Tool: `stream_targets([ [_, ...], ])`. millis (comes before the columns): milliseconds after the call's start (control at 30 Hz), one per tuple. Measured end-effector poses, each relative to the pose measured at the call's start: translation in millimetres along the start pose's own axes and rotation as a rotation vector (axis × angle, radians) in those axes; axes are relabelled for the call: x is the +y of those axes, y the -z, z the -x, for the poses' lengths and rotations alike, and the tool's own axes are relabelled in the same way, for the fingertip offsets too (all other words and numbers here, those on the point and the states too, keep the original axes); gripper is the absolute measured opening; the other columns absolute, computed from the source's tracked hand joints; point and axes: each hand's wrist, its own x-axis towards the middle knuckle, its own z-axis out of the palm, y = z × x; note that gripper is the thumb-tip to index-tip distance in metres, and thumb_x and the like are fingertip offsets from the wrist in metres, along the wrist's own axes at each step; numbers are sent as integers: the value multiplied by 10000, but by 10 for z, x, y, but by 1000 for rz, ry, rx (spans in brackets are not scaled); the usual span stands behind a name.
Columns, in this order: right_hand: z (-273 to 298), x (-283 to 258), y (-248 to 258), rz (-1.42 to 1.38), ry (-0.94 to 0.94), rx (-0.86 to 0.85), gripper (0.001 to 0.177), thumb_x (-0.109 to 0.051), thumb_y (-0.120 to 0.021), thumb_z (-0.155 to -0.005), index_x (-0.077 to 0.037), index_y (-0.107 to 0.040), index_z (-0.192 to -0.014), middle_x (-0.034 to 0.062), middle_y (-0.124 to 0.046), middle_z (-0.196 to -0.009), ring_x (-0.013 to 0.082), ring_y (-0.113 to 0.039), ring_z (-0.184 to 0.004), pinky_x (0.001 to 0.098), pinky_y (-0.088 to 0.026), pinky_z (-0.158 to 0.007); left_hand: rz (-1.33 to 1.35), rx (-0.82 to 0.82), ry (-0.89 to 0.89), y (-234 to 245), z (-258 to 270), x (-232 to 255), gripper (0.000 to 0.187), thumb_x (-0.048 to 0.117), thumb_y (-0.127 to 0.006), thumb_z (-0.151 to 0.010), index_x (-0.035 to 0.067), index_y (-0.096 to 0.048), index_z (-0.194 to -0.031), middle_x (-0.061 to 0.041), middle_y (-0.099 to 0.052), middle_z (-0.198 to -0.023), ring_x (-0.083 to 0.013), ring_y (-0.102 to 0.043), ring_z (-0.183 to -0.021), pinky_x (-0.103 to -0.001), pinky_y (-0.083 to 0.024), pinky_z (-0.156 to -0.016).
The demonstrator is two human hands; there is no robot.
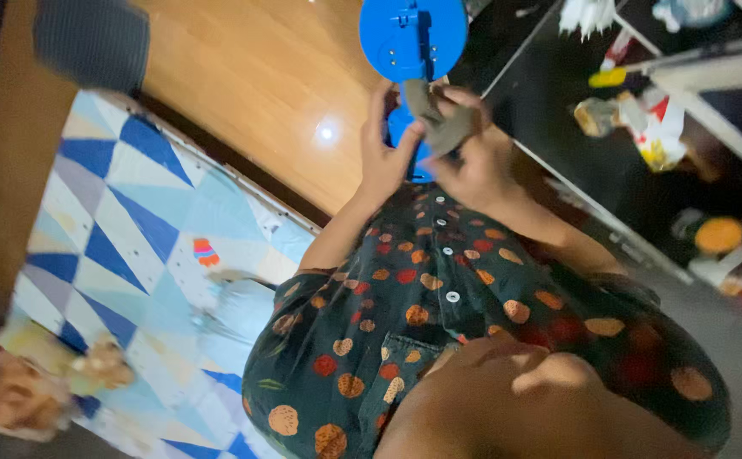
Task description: The person wipes a cluttered shelf surface with a cloth, then picks up and wipes two small figurines before placing them back on the shelf.
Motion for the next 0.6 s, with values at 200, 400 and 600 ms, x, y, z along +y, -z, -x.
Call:
stream_targets([
  [200, 88, 213, -147, 15, 22, 173, 681, -329, -877, -898, 4, -489, -1347, 228, -552, -1323, 344, -626, -1168, 453, -538, -947, 101, -188, 101, 16, -122, 11, 567, 269, -595, -1053, 2, -454, -1532, -162, -640, -1382, -262, -629, -1313, -382, -458, -1176],
  [400, 280, 623, -81, -443, -74, 245, 482, -278, -771, -1000, -24, -472, -1280, 135, -485, -1284, 274, -575, -1174, 375, -508, -976, 226, -541, -212, -32, -537, -260, 641, 256, -810, -858, -15, -564, -1385, -195, -554, -1428, -343, -546, -1350, -426, -411, -1193],
  [600, 286, 939, -17, -250, -242, 452, 309, -260, -625, -1093, -12, -541, -1257, 126, -478, -1228, 257, -516, -1070, 390, -439, -977, 289, -583, -101, -514, -847, -356, 636, 185, -786, -902, -29, -546, -1451, -214, -360, -1643, -360, -327, -1568, -443, -262, -1294],
])
